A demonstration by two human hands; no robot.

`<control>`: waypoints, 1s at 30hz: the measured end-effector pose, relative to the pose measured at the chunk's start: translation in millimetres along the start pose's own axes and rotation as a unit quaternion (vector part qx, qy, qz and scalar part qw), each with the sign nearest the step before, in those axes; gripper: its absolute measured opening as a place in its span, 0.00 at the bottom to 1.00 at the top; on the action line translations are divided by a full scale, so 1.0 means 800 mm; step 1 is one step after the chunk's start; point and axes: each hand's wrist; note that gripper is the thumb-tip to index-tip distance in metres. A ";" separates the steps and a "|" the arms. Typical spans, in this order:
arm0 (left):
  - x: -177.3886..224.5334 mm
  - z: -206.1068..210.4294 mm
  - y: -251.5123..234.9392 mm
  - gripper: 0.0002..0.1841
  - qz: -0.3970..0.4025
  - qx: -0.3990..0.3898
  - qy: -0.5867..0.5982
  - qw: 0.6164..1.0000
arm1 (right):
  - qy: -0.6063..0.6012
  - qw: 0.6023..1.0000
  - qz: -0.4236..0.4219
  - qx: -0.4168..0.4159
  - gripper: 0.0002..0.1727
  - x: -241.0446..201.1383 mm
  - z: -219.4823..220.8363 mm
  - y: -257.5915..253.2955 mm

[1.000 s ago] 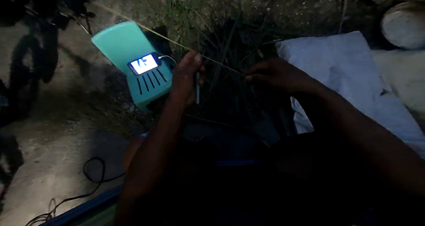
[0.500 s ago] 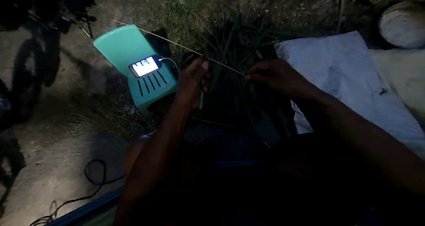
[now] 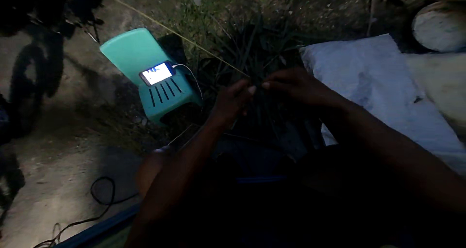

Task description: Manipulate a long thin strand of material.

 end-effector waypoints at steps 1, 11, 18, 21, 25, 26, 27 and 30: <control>0.002 -0.003 -0.002 0.18 0.001 0.014 -0.006 1.000 | -0.005 1.000 0.005 -0.008 0.16 -0.001 0.000 0.001; 0.003 -0.013 -0.006 0.17 0.019 0.052 -0.017 0.998 | -0.018 1.000 0.011 -0.020 0.17 -0.002 -0.006 0.003; 0.003 -0.009 -0.004 0.18 0.023 0.005 -0.019 1.000 | -0.001 1.000 0.002 0.022 0.12 -0.001 -0.008 0.003; 0.006 -0.019 -0.012 0.18 0.005 0.036 -0.001 0.999 | 0.017 1.000 0.011 0.020 0.12 -0.004 -0.012 0.004; 0.006 -0.049 -0.034 0.19 0.024 0.145 0.084 0.986 | 0.018 1.000 0.003 0.013 0.11 -0.001 -0.020 0.007; 0.007 -0.045 -0.030 0.19 0.032 0.137 0.075 0.987 | 0.017 1.000 0.001 0.015 0.12 -0.001 -0.020 0.007; 0.007 -0.035 -0.023 0.19 0.038 0.112 0.048 0.992 | 0.018 1.000 -0.001 0.019 0.13 0.000 -0.018 0.006; -0.001 -0.003 -0.002 0.21 0.031 0.008 -0.035 0.999 | 0.014 1.000 0.001 0.027 0.14 0.000 -0.012 0.004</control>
Point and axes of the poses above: each hand's wrist, its own y-axis away from the middle knuckle, its own z-axis out of the palm, x = y × z, and after that the axes turned 9 degrees about x, right-handed
